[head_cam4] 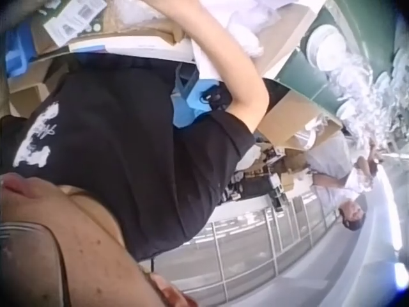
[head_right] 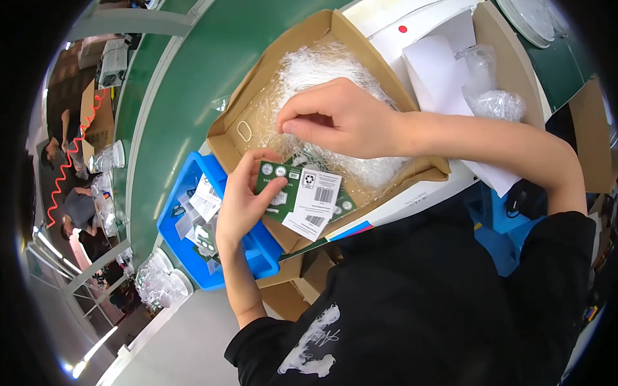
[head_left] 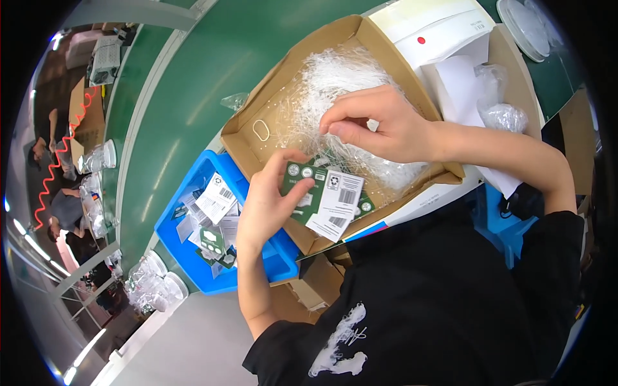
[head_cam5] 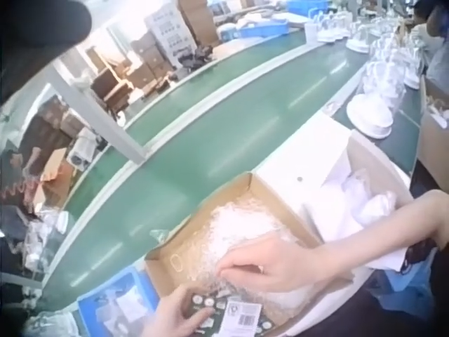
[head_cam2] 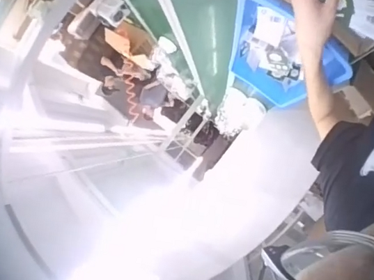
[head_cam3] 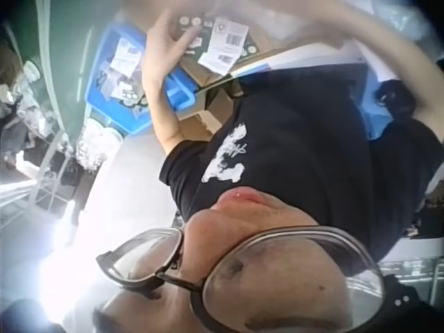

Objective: Assembling lighting components and applying labels on a production line.

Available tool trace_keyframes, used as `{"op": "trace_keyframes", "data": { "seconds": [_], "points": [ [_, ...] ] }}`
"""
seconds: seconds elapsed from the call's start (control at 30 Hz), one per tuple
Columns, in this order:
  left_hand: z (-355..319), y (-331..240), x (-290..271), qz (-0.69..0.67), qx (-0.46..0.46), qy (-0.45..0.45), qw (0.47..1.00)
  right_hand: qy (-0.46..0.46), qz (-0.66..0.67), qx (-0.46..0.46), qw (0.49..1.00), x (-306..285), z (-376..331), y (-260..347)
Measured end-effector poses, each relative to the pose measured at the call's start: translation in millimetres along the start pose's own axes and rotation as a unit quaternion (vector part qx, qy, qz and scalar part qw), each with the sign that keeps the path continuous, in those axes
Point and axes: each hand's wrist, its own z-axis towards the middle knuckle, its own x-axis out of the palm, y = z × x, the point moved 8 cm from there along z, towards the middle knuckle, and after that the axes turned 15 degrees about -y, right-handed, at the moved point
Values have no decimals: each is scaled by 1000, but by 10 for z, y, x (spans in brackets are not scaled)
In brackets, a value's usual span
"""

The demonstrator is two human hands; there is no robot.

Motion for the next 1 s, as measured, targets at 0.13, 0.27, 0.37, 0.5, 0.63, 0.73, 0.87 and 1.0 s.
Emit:
{"op": "trace_keyframes", "data": {
  "seconds": [0.13, 0.27, 0.37, 0.5, 0.63, 0.73, 0.87, 1.0],
  "points": [
    [29, 25, 83, 76, 30, 13, 997, -3, -7, -2, 1000, -18, -13, 20],
    [9, 31, 12, 47, -43, -16, 998, -6, -5, -37, 999, -5, -23, 25],
    [61, 21, -2, -39, -5, -7, 999, 0, -9, -60, 998, 2, -39, 66],
    [104, -83, -65, -38, 79, -47, 995, 3, -3, -57, 998, 20, -33, 54],
    [77, -201, -170, 42, 150, -94, 983, 19, -6, -72, 997, 24, -28, 113],
    [86, -239, -151, 26, 138, -71, 987, 46, 5, -58, 997, 68, -39, 70],
    [96, -112, -103, -22, 73, -42, 996, 87, 41, -82, 992, 140, -106, 104],
    [95, -104, -81, -23, 52, -20, 998, 159, 9, -89, 983, 250, -204, 56]
  ]
}}
